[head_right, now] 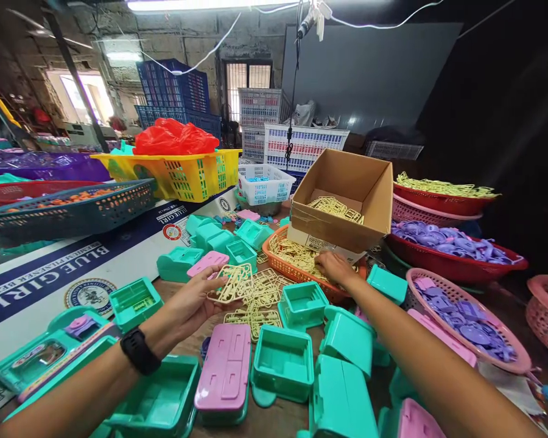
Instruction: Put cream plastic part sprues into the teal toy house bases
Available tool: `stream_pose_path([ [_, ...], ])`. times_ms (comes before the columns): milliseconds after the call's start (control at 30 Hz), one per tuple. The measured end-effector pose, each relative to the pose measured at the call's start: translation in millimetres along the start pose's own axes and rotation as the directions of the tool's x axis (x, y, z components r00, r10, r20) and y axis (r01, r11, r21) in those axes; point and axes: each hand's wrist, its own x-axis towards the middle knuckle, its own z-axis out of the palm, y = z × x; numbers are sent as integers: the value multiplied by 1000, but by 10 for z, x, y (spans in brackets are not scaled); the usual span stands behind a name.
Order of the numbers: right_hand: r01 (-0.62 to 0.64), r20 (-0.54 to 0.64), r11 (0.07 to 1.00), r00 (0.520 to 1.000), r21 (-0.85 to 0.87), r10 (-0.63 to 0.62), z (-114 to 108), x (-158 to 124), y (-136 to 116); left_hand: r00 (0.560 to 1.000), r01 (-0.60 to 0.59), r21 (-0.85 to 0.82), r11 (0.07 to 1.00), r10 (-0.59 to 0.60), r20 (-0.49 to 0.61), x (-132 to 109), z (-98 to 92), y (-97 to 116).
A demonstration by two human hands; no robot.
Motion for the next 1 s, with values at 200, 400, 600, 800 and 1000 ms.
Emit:
stream_pose_path([
  [200,143,11,987,990,72,-144,-30,37,12,999,42,-34,999,-42,-27,14,-42,14],
  [400,240,37,949,967,204,-252,-54,279,-104,998,60,-37,997,-60,0,50,-118,-7],
  [600,156,-63,944,988,291,-144,15,499,-200,1000,11,-18,1000,-11,18,43,-281,52],
  [800,40,-170,927,985,372,26,65,560,-300,1000,-27,26,999,27,15,-15,-433,110],
  [1000,21,-389,907,907,421,160,-236,262,-446,987,-138,119,983,127,96,-116,-690,194],
])
